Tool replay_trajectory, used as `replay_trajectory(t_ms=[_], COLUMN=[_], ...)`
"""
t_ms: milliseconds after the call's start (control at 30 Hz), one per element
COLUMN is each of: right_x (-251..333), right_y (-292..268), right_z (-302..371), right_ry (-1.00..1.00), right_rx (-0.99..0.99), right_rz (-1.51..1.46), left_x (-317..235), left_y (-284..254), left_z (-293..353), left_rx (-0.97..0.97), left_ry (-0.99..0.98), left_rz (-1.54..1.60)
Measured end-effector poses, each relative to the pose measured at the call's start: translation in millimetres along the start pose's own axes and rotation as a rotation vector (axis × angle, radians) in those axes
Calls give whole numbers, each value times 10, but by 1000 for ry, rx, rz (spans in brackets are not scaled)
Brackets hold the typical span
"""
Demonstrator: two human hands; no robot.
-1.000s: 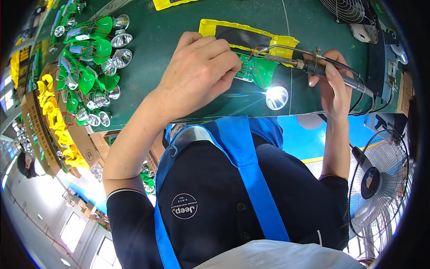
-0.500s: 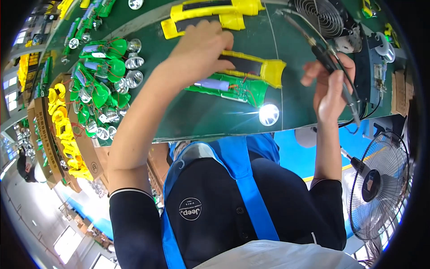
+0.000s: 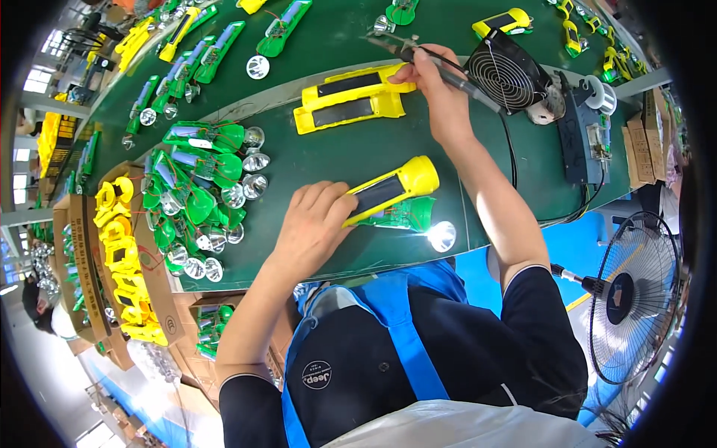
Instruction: Soldering circuit boards and assembling internal components into flashlight shells on an assembly line.
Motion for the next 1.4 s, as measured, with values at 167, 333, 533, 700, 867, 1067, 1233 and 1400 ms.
replay_trajectory(t_ms=[167,333,533,700,867,1067,1233,1400], right_x=[405,648,573,582,696,595,458,322], right_y=[-231,-505,-816,-1111,-1138,-830,-837,-992], right_z=[124,405,680,726,729,736,838,1009], right_ry=[-511,-598,-530,-624,-383,-217,-283,-176], right_rx=[-59,36,117,178,93,-37,130,99], right_rz=[286,187,325,390,298,87,135,174], left_x=[361,819,1199,1136,794,797,205,24], left_y=[-570,-750,-75,18,-35,812,181,-722], left_z=[136,-922,-2109,-2479,-3344,-4161,-3848,-2462], left_rx=[-342,-409,-290,-448,-387,214,113,13], left_ry=[-265,-404,-630,-418,-73,-273,-278,-239], left_rz=[141,108,-16,-219,-202,-206,396,394])
Point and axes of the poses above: each hand's wrist, its own z-axis away from the middle knuckle, its own y-axis out of the palm, x = y × z, the point moved 3 cm from there along -z, towards the middle knuckle, and after that the axes turned 15 degrees about -y, right-handed, at the moved point
